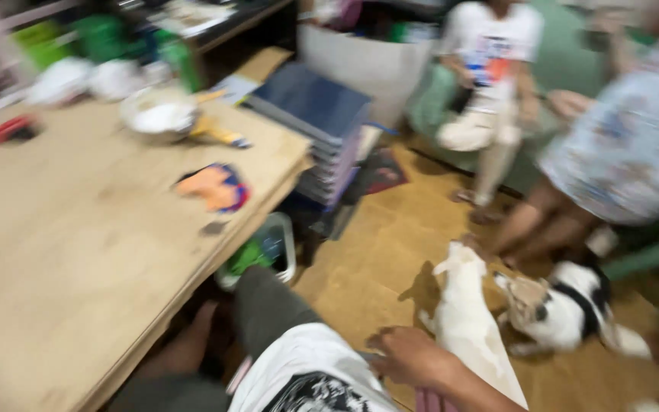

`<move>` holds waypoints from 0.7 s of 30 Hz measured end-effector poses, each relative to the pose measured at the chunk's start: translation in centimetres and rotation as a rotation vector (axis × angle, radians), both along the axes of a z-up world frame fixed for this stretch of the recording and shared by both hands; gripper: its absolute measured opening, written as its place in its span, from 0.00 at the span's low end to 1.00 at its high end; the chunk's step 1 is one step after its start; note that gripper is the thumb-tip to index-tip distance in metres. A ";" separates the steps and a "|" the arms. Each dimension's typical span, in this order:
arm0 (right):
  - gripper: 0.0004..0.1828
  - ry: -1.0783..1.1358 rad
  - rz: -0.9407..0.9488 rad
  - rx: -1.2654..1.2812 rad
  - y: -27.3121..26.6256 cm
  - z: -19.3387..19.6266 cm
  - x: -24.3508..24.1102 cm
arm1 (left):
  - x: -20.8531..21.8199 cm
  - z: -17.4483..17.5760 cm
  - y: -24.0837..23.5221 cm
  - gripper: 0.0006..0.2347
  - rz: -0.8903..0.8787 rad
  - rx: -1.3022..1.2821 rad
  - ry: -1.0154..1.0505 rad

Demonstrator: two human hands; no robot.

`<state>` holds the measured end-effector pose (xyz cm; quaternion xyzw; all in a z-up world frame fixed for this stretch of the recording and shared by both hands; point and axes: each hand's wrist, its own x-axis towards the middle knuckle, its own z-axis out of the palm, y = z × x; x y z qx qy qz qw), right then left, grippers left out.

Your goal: Applying adhesive to book covers and cleaning the finished books with a cloth to finalize the binding process.

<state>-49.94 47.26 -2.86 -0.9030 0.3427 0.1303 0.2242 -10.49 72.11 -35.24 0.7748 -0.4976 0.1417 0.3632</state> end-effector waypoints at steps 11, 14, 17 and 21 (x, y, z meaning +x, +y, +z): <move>0.24 0.446 -0.170 0.386 0.3 5.8 3.5 | -5.4 10.9 7.8 0.23 0.348 0.082 0.449; 0.25 0.355 -0.052 0.349 0.1 4.4 2.6 | -4.9 12.2 7.7 0.25 0.323 0.103 0.541; 0.19 0.333 -0.049 0.254 -0.9 0.7 1.5 | -4.4 11.8 7.8 0.27 0.341 0.098 0.579; 0.28 0.308 -0.106 0.248 -2.1 -1.3 1.5 | -4.3 13.0 8.2 0.29 0.381 0.118 0.637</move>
